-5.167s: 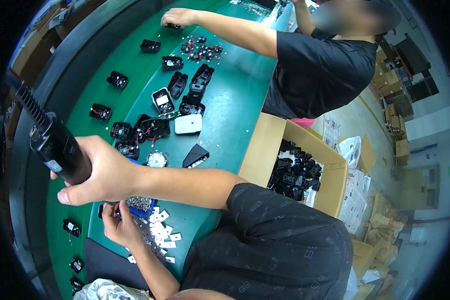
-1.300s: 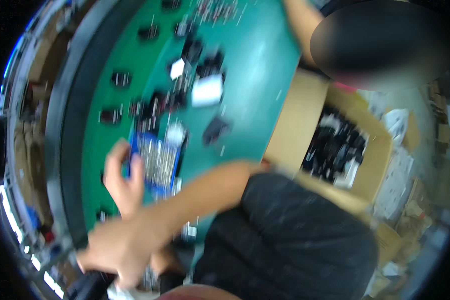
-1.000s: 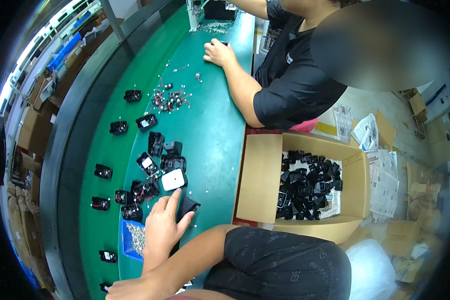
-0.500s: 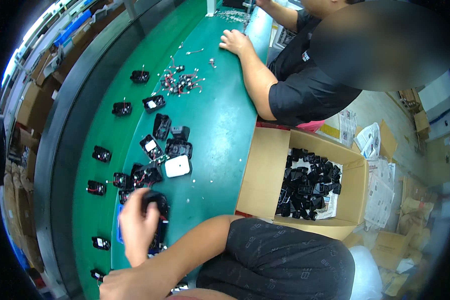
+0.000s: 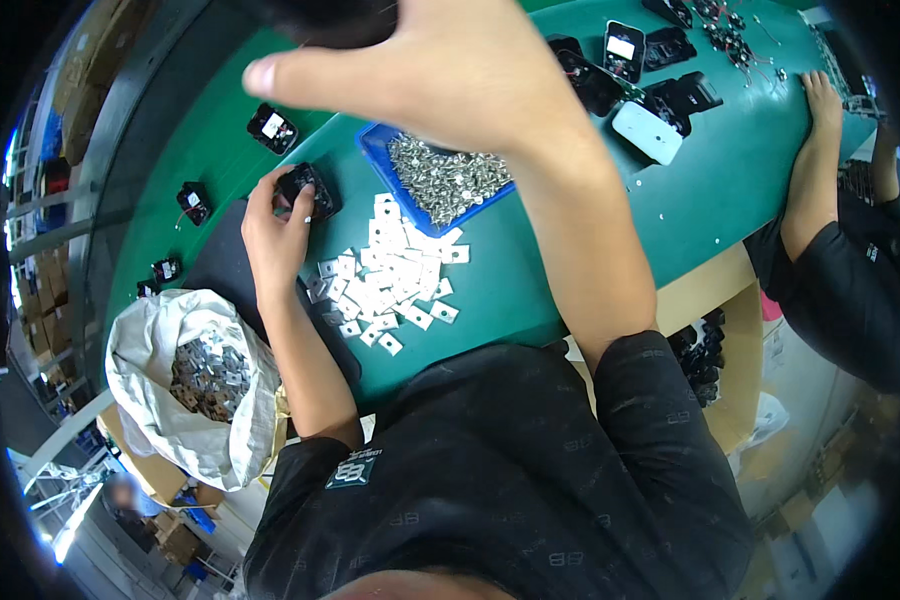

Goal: Manually assemble electronic device housings using an electric screwdriver.

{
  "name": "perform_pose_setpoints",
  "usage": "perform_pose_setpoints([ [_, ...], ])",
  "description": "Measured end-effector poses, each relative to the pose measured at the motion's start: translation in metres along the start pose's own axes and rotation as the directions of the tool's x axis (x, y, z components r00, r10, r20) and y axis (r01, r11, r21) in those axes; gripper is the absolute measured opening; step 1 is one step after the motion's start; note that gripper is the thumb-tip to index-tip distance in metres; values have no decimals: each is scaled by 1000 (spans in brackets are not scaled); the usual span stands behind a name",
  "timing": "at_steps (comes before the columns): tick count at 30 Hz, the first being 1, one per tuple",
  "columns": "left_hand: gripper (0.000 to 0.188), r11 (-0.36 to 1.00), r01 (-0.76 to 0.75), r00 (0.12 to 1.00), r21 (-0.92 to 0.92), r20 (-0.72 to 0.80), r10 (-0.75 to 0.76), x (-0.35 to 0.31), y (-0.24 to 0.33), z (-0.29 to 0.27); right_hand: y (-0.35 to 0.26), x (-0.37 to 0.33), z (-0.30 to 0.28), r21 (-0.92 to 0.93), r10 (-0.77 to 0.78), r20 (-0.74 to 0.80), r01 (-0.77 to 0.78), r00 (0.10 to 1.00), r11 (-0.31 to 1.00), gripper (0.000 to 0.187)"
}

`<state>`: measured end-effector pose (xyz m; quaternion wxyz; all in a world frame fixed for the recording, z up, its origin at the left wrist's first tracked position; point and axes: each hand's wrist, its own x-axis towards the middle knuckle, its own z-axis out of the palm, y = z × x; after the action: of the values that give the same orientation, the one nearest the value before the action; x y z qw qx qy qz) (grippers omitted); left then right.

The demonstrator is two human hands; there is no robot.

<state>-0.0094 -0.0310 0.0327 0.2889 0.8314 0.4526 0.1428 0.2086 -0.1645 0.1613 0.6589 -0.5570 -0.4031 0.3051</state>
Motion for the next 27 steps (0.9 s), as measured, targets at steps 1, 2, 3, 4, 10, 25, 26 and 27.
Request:
perform_pose_setpoints([
  [1,35,998,-59,998,-4,5,59,2,4,1,30,9,-5,-23,-616,65,618,785,786,31],
  [2,35,999,-52,999,-10,2,52,1,3,-1,37,11,-3,-20,-614,74,617,786,787,31],
  [3,35,983,-181,980,20,-78,182,0,2,-4,40,13,-3,72,-631,85,627,771,776,31],
  [4,36,948,-311,936,60,-153,317,4,3,-4,44,16,-5,158,-651,89,635,754,756,30],
  [10,15,765,-643,764,-44,36,644,1,80,-4,49,21,-2,130,-706,92,694,703,708,28],
  [25,12,786,-613,784,-86,57,618,-10,70,-9,12,-13,18,26,6,-175,-1,985,1000,52],
  [26,9,837,-544,837,-54,38,547,-19,62,-19,15,-12,18,15,-1,-165,3,986,1000,52],
  [27,9,843,-535,842,-54,44,538,-29,55,-25,18,-11,17,2,-8,-157,8,988,1000,51],
])
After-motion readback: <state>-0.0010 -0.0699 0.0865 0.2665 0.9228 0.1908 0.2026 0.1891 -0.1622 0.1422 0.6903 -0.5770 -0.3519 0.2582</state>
